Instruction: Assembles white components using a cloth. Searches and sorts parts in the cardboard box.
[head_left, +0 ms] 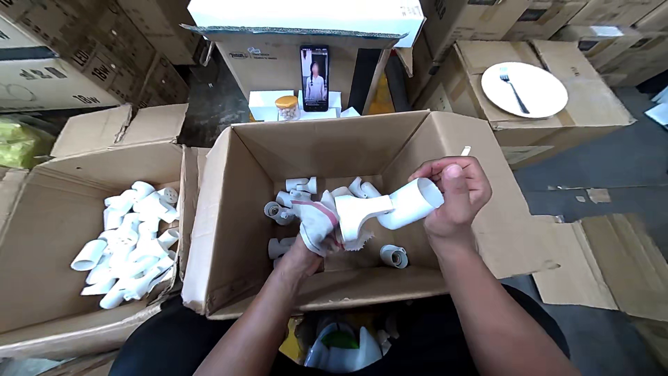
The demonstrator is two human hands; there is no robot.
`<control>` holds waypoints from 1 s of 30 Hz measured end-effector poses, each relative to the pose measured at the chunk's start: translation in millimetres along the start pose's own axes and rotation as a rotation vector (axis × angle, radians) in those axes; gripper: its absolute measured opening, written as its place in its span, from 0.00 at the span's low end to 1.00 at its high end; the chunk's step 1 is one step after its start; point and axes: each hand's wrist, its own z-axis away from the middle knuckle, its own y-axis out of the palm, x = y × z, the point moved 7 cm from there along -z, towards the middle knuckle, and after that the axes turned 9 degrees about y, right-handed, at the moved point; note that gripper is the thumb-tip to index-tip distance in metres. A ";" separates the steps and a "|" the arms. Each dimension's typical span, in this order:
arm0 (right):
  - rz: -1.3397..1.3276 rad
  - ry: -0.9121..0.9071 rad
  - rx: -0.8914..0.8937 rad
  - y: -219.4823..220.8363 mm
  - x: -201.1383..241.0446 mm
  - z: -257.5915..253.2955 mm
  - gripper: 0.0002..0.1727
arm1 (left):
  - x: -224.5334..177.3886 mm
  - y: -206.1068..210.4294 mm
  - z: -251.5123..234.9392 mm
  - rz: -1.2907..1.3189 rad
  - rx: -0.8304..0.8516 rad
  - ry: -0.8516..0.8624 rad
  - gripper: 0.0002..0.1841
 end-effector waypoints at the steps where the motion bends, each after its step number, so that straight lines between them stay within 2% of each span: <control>1: -0.021 0.021 0.012 0.7 -3.4 -0.1 0.17 | 1.5 -0.4 1.0 -0.011 0.042 -0.017 0.07; 3: -0.087 0.090 0.013 1.4 -11.8 -0.8 0.21 | 2.6 -2.9 3.1 -0.071 0.102 -0.014 0.04; 4: -0.132 0.161 0.000 1.4 -17.3 -1.0 0.22 | 0.9 -3.1 6.8 -0.168 0.124 0.005 0.06; 7: -0.327 0.439 -0.094 2.4 -37.8 -0.5 0.27 | -10.6 19.6 26.6 -0.750 0.200 0.021 0.20; 9: -0.403 0.555 -0.158 2.5 -45.2 0.3 0.32 | -5.8 33.4 36.2 -0.926 0.259 0.025 0.27; 13: -0.095 0.460 -0.252 -16.1 -39.5 -4.6 0.22 | 4.3 23.4 28.2 -1.064 0.245 0.252 0.37; 15: 0.009 0.405 -0.220 -20.5 -28.3 -10.6 0.20 | 10.5 14.1 14.7 -1.282 0.221 0.269 0.34; 19: -0.024 0.363 -0.094 -17.5 -18.3 -15.9 0.14 | 19.1 6.7 0.8 -1.554 0.276 0.052 0.32; 22: 0.049 0.368 -0.072 -11.1 -18.1 -18.8 0.16 | 31.3 8.2 1.7 -1.722 0.455 -0.155 0.31; 24: 0.132 0.350 -0.013 -5.1 -14.4 -18.4 0.19 | 40.2 8.5 7.9 -1.768 0.592 -0.223 0.34; 27: 0.368 0.377 0.127 4.8 -11.0 -14.5 0.26 | 48.4 13.4 19.8 -1.754 0.759 -0.283 0.35; 30: 0.787 0.419 0.396 18.8 -23.3 -2.7 0.32 | 52.1 15.6 24.8 -1.705 0.839 -0.346 0.33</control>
